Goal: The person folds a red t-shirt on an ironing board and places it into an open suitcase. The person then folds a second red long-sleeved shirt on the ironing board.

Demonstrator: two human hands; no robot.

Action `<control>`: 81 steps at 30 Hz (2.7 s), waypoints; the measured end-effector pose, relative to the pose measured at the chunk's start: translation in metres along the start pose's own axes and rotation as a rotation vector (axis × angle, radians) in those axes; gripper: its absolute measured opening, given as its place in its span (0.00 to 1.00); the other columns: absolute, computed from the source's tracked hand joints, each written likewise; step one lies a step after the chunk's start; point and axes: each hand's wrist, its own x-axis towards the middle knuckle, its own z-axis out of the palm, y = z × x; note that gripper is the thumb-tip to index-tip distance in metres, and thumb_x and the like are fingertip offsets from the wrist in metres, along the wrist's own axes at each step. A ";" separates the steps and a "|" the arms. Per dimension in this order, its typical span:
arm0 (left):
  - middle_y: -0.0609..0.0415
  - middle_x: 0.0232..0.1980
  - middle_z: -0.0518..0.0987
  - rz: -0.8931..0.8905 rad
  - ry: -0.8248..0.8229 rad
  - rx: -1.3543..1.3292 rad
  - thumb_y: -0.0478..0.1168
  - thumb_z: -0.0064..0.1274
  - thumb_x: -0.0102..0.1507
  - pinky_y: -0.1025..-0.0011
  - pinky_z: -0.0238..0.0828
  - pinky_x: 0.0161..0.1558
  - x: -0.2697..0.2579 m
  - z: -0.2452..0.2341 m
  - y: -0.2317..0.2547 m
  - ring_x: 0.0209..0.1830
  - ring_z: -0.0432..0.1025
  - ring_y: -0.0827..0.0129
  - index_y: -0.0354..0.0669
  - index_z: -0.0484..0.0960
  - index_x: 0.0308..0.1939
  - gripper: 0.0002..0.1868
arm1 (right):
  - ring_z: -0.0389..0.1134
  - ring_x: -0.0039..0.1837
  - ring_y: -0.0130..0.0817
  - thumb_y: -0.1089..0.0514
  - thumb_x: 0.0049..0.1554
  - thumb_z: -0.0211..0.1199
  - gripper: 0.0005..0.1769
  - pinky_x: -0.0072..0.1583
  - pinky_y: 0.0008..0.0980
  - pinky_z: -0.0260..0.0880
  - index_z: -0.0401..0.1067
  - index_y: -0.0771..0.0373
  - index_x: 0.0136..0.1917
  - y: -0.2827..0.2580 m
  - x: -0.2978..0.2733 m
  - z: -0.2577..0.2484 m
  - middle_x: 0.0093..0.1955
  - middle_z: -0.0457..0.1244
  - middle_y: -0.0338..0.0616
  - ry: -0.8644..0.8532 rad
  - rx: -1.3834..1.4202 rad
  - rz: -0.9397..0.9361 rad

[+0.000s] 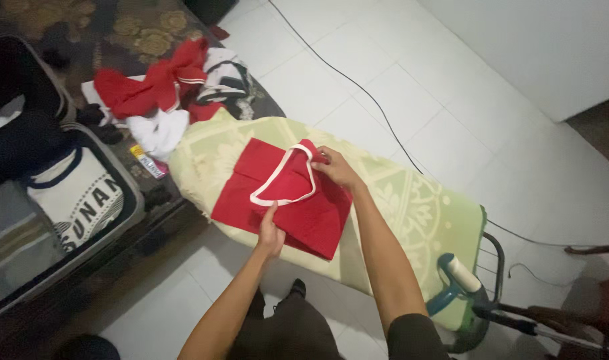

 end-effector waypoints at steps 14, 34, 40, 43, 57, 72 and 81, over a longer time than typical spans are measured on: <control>0.49 0.63 0.76 0.330 0.419 0.286 0.43 0.49 0.69 0.65 0.65 0.64 0.008 -0.081 0.092 0.63 0.70 0.64 0.37 0.71 0.63 0.21 | 0.71 0.60 0.46 0.54 0.54 0.68 0.22 0.61 0.52 0.64 0.71 0.51 0.62 0.036 0.113 0.130 0.55 0.71 0.46 0.320 -0.605 0.179; 0.38 0.71 0.68 0.867 0.138 1.724 0.38 0.51 0.65 0.49 0.54 0.73 0.007 -0.002 0.136 0.73 0.61 0.45 0.36 0.70 0.68 0.27 | 0.59 0.69 0.53 0.62 0.57 0.62 0.25 0.68 0.53 0.58 0.68 0.62 0.68 0.015 0.060 0.156 0.69 0.61 0.52 0.598 -0.823 -0.150; 0.35 0.75 0.63 0.938 -0.051 2.129 0.42 0.48 0.69 0.43 0.45 0.76 0.096 0.022 0.129 0.78 0.54 0.45 0.35 0.68 0.72 0.28 | 0.59 0.71 0.51 0.59 0.61 0.58 0.21 0.70 0.53 0.56 0.68 0.63 0.67 0.033 0.020 0.155 0.69 0.61 0.50 0.719 -1.013 -0.024; 0.37 0.73 0.67 1.029 0.124 2.151 0.46 0.49 0.67 0.43 0.46 0.71 0.123 0.026 0.142 0.74 0.57 0.43 0.40 0.71 0.68 0.27 | 0.58 0.69 0.53 0.58 0.60 0.59 0.21 0.66 0.55 0.53 0.69 0.64 0.65 0.042 0.006 0.127 0.67 0.62 0.51 0.874 -1.077 0.106; 0.41 0.54 0.73 0.349 0.404 1.858 0.44 0.52 0.68 0.48 0.67 0.54 0.171 0.033 0.172 0.55 0.70 0.45 0.41 0.76 0.48 0.11 | 0.60 0.60 0.48 0.56 0.57 0.67 0.06 0.61 0.53 0.56 0.74 0.58 0.45 0.055 -0.013 0.063 0.50 0.63 0.43 0.905 -0.900 0.235; 0.37 0.79 0.59 0.929 -0.028 2.187 0.49 0.51 0.68 0.43 0.39 0.77 0.117 0.010 0.117 0.80 0.50 0.44 0.42 0.67 0.74 0.32 | 0.45 0.82 0.54 0.46 0.62 0.58 0.36 0.77 0.60 0.39 0.56 0.64 0.76 0.029 -0.001 0.152 0.81 0.49 0.57 0.691 -1.026 0.206; 0.42 0.81 0.57 0.835 0.002 2.215 0.55 0.48 0.68 0.42 0.37 0.77 0.118 -0.007 0.116 0.81 0.48 0.43 0.38 0.63 0.77 0.37 | 0.37 0.85 0.50 0.39 0.65 0.50 0.41 0.78 0.64 0.31 0.48 0.61 0.83 0.064 -0.036 0.110 0.85 0.40 0.53 0.634 -1.036 0.340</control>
